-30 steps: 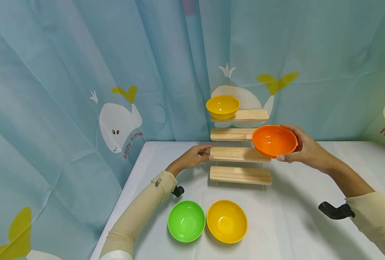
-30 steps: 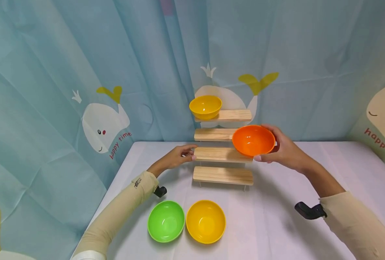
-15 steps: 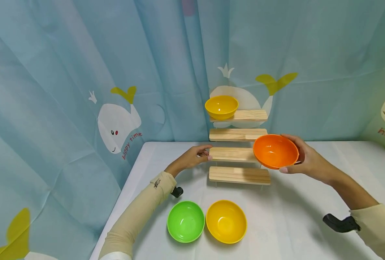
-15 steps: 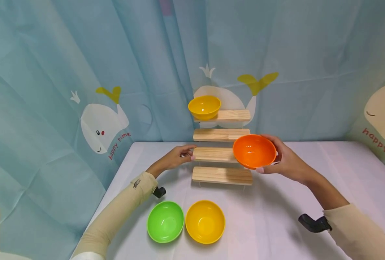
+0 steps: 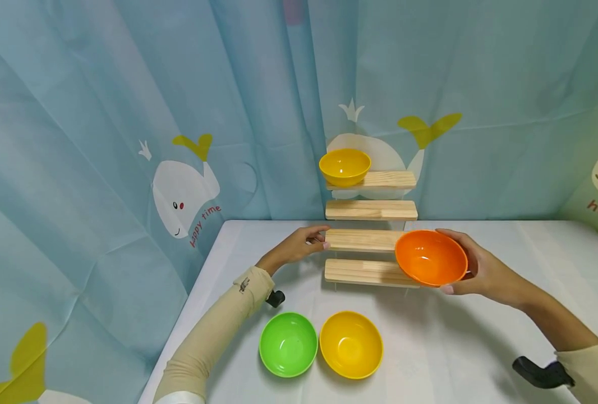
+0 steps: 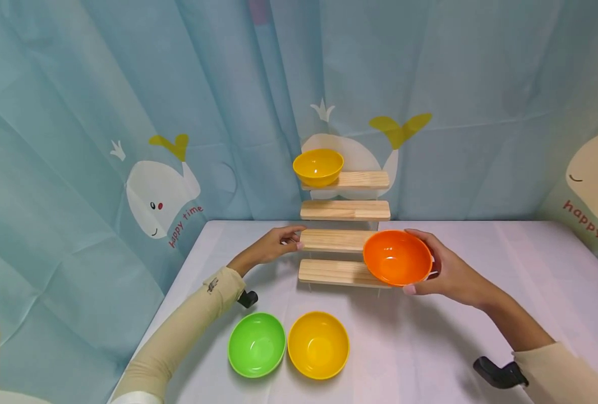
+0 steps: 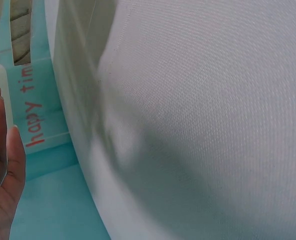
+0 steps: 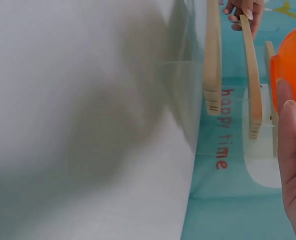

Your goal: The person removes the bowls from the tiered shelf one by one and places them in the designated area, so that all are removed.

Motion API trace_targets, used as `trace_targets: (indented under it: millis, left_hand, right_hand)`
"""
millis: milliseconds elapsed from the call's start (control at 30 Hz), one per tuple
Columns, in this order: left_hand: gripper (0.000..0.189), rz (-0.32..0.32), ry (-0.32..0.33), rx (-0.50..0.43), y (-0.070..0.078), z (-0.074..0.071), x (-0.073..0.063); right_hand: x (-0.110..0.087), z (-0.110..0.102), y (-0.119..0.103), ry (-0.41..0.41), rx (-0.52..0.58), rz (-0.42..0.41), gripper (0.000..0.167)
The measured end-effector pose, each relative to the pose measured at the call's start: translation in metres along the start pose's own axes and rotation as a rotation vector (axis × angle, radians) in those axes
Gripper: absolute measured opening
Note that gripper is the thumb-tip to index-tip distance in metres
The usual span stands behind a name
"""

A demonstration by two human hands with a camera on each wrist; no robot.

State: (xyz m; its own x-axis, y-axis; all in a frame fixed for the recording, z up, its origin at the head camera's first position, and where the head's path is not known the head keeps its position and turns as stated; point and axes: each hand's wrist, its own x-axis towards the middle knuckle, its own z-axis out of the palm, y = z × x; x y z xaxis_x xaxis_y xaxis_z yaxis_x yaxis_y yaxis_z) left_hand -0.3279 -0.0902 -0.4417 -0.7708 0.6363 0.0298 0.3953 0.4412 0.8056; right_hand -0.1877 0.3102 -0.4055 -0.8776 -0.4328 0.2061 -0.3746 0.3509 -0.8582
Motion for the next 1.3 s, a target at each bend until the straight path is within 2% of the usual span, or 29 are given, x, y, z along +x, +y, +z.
trace_targets:
  millis: [133, 300, 733, 933, 1000, 1033, 1233, 1300]
  left_hand:
    - [0.058, -0.001, 0.0, -0.005, 0.0, 0.0, 0.0]
    - [0.058, -0.001, 0.002, -0.005, 0.001, 0.001, -0.001]
    - [0.057, -0.003, 0.003, 0.012, 0.002, 0.0, -0.001]
    - [0.058, -0.003, 0.001, 0.003, 0.003, 0.0, -0.003]
    - [0.057, 0.002, 0.001, 0.005, 0.002, 0.0, -0.003]
    - [0.057, -0.001, -0.005, 0.005, 0.007, 0.0, -0.004]
    - [0.057, -0.001, -0.002, 0.015, 0.006, 0.0, -0.004]
    - [0.056, 0.003, 0.006, 0.017, 0.002, 0.001, -0.002]
  right_hand:
    - [-0.008, 0.003, 0.003, -0.043, 0.049, 0.006, 0.093]
    - [-0.018, 0.009, 0.007, -0.059, 0.082, 0.043, 0.092]
    - [-0.036, 0.019, 0.014, -0.16, 0.189, 0.003, 0.092]
    - [-0.042, 0.028, 0.022, -0.211, 0.25, 0.028, 0.093]
    - [-0.044, 0.031, 0.024, -0.227, 0.258, 0.034, 0.093]
    - [-0.045, 0.032, 0.025, -0.236, 0.259, 0.035, 0.093]
    - [-0.05, 0.039, 0.028, -0.256, 0.255, 0.034, 0.093]
    - [-0.052, 0.041, 0.028, -0.261, 0.256, 0.036, 0.093]
